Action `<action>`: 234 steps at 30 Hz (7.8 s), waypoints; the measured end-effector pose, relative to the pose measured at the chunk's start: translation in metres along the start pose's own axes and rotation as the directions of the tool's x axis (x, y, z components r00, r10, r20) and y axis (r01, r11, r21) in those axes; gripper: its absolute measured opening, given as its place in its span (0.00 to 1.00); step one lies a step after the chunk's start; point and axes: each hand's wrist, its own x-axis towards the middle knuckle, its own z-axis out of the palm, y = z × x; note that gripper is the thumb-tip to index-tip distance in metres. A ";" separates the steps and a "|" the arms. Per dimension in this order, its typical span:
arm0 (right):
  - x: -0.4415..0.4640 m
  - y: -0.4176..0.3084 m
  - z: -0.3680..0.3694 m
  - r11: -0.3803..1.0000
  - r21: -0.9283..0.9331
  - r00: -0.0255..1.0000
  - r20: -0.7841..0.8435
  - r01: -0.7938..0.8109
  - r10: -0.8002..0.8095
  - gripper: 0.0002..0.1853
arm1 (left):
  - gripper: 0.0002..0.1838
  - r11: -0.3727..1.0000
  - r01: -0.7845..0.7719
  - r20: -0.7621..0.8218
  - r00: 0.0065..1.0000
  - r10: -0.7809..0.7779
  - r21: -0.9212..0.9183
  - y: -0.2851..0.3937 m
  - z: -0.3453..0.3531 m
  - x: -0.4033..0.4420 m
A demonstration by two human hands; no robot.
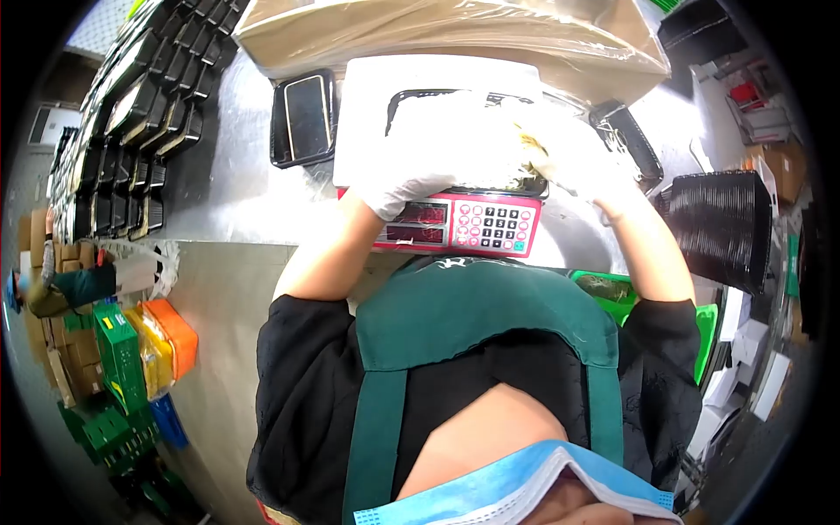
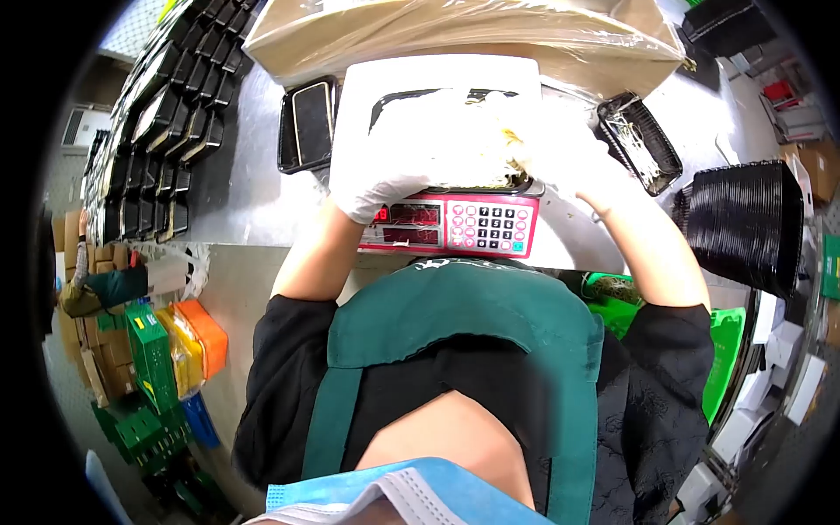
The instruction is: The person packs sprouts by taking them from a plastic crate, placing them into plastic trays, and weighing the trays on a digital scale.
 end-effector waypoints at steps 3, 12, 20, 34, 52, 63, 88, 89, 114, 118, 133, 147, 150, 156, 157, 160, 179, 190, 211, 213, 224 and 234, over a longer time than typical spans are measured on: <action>0.003 0.014 -0.008 0.950 0.291 0.993 0.080 -0.111 0.091 0.23 | 0.29 1.000 0.018 0.008 1.000 -0.018 0.017 0.001 -0.003 0.003; -0.104 0.146 -0.055 0.588 0.781 0.721 -0.282 -0.212 0.633 0.13 | 0.31 0.994 0.069 -0.006 0.998 -0.069 0.082 0.007 -0.002 0.014; -0.127 0.142 -0.049 0.733 0.094 0.693 -0.264 -0.674 0.671 0.20 | 0.35 0.954 0.225 -0.048 0.970 -0.238 -0.196 -0.011 -0.040 -0.020; 0.019 -0.058 0.025 0.950 -0.231 0.939 -0.223 0.208 -0.260 0.19 | 0.22 0.970 -0.135 -0.303 0.951 0.070 -0.200 -0.010 0.016 -0.003; 0.018 0.084 0.001 0.946 0.084 0.863 -0.390 -0.314 0.321 0.13 | 0.50 0.979 0.198 0.062 0.978 -0.201 0.043 -0.012 -0.047 -0.033; 0.134 0.165 -0.111 0.907 -0.099 0.843 -0.420 -0.410 0.336 0.15 | 0.48 0.983 0.179 0.123 0.977 -0.173 -0.035 -0.008 -0.033 0.020; 0.022 -0.005 -0.079 0.519 0.825 0.826 -0.442 0.223 0.349 0.24 | 0.45 0.698 0.035 -0.253 0.918 -0.305 -0.716 0.004 -0.040 0.010; 0.011 -0.019 -0.053 0.395 0.889 0.852 -0.380 0.231 0.359 0.25 | 0.32 0.574 0.067 -0.175 0.918 -0.356 -0.816 0.006 -0.043 0.004; 0.056 -0.033 0.028 0.950 -0.257 0.937 -0.338 -0.176 0.082 0.24 | 0.26 0.729 0.155 -0.368 0.781 -0.504 -0.667 -0.097 0.041 0.010; 0.052 -0.042 0.017 0.921 -0.371 0.966 -0.259 -0.116 0.018 0.26 | 0.22 0.959 0.208 -0.356 0.925 -0.129 0.192 -0.048 -0.002 0.022; -0.015 -0.044 0.021 0.875 0.475 0.962 -0.181 -0.095 0.203 0.29 | 0.18 -0.004 -0.150 -0.102 0.692 -0.714 -0.989 -0.043 -0.019 -0.066; -0.034 0.016 0.057 0.242 0.962 0.785 -0.054 -0.124 0.617 0.28 | 0.14 -0.066 -0.464 -0.015 0.167 -0.986 -0.883 -0.082 -0.036 -0.224; -0.059 0.030 0.058 0.148 0.978 0.717 0.001 -0.145 0.697 0.27 | 0.11 0.048 -0.380 -0.052 0.000 -0.999 -0.924 -0.156 -0.051 -0.277; -0.081 -0.022 0.043 0.380 0.882 0.627 -0.133 -0.277 0.767 0.25 | 0.25 0.151 0.268 -0.284 -0.576 -0.767 -0.952 -0.284 -0.083 -0.297; -0.087 -0.033 0.043 0.447 0.826 0.622 -0.158 -0.342 0.767 0.26 | 0.23 0.233 0.384 -0.435 -0.611 -0.662 -0.894 -0.294 -0.077 -0.297; -0.123 -0.050 0.051 0.410 0.789 0.593 -0.073 -0.457 0.802 0.26 | 0.16 0.376 0.657 -0.736 -0.435 -0.519 -0.653 -0.278 -0.046 -0.274; -0.485 -0.154 0.045 0.404 0.384 0.296 -0.309 -0.830 0.904 0.15 | 0.12 0.638 -0.052 -0.299 0.910 -0.287 -0.769 0.143 0.099 0.018; -0.652 0.003 0.101 0.109 -0.143 0.097 0.082 -0.984 0.992 0.50 | 0.12 0.685 -0.306 0.295 0.734 0.612 -0.661 0.462 0.241 0.084; -0.679 0.013 0.147 0.173 0.071 0.144 -0.304 -0.982 0.942 0.32 | 0.17 0.820 -0.032 0.651 0.592 0.476 -0.571 0.461 0.289 0.101; -0.701 -0.016 0.108 0.042 0.328 -0.040 -0.237 -0.944 0.971 0.35 | 0.18 0.800 -0.113 0.616 0.578 0.535 -0.589 0.458 0.291 0.101; -0.706 -0.077 0.033 0.158 0.505 0.205 0.038 -0.848 0.978 0.40 | 0.24 0.860 -0.191 0.787 0.348 0.510 -0.473 0.461 0.287 0.091; -0.712 -0.079 0.128 0.036 0.209 0.045 0.039 -0.977 0.998 0.23 | 0.31 0.445 -0.735 0.658 -0.002 0.753 -0.512 0.556 0.357 0.004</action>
